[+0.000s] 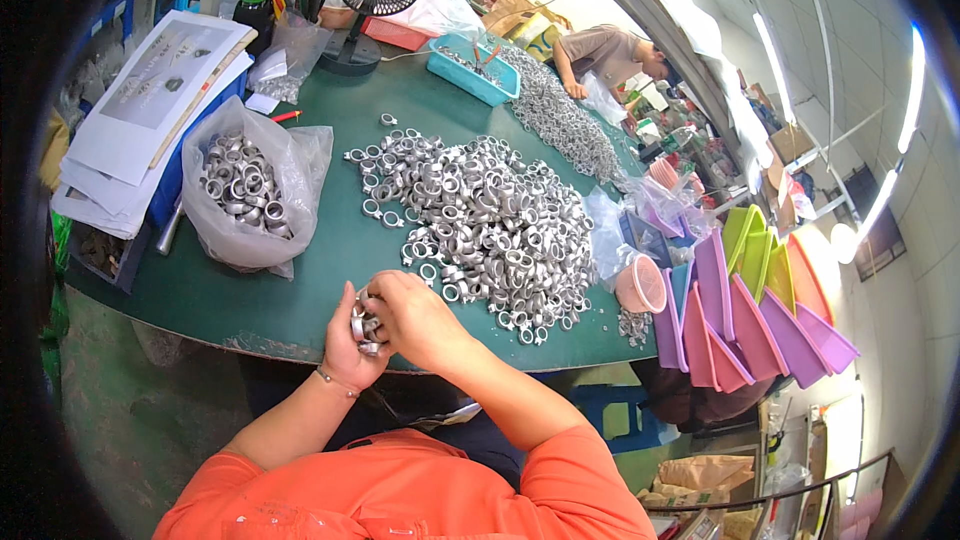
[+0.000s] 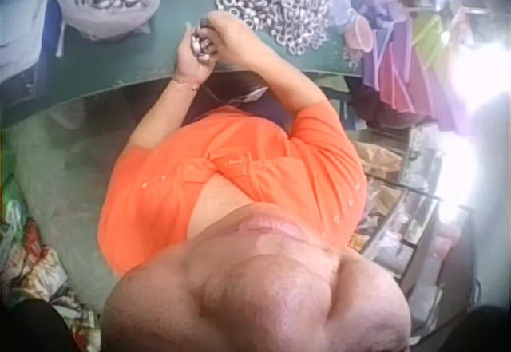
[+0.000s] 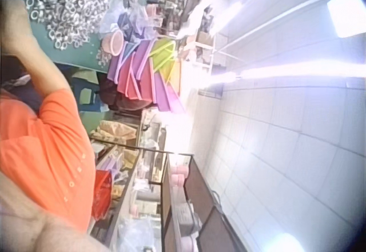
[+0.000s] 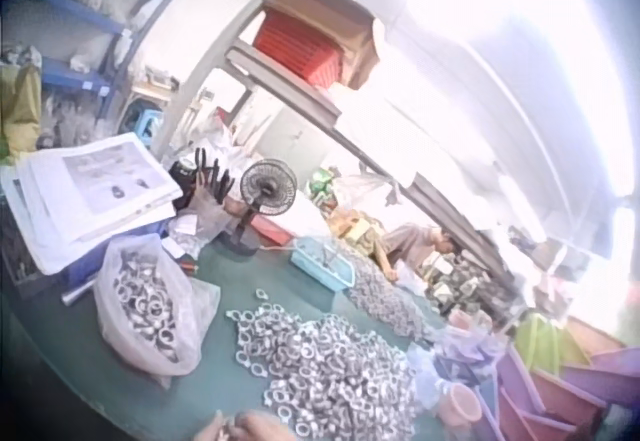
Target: The person handles small metallic ring-like objects by hand, picking them up from a large pile on a workbench, looking at them, and placing them into a plastic bag or another pile.
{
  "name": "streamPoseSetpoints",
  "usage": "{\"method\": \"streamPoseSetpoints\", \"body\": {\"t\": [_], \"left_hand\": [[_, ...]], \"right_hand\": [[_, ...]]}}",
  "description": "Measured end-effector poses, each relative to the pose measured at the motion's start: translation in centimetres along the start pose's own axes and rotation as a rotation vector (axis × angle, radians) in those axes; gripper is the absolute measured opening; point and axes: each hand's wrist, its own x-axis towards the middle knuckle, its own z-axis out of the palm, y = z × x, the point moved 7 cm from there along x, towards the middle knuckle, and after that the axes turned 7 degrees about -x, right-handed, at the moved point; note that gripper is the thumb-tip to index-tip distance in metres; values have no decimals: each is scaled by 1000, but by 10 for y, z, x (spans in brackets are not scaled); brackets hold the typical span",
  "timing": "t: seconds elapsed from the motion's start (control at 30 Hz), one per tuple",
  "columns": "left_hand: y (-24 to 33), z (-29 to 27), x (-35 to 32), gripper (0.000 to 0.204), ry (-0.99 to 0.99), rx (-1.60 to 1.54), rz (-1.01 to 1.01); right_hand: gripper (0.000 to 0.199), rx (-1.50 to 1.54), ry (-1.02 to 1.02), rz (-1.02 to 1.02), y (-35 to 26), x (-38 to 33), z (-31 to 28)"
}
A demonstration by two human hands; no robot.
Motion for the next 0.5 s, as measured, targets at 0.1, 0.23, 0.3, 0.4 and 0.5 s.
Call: {"method": "streamPoseSetpoints", "body": {"t": [0.1, 0.23, 0.3, 0.4, 0.5], "left_hand": [[2, 0, 3, 43, -16, -6, -9], [-4, 4, 9, 47, 68, 44, -17], [-6, 1, 7, 45, 5, 20, -24], [-7, 6, 12, 43, -63, 12, -27], [-5, 6, 9, 43, -38, 31, -7]], "right_hand": [[17, 117, 54, 26, 9, -10, 1], [19, 10, 96, 176, 24, -21, -16], [18, 137, 76, 323, 44, -39, -9], [13, 471, 176, 310, 59, -47, 2], [13, 744, 221, 314, 63, -48, 13]]}}
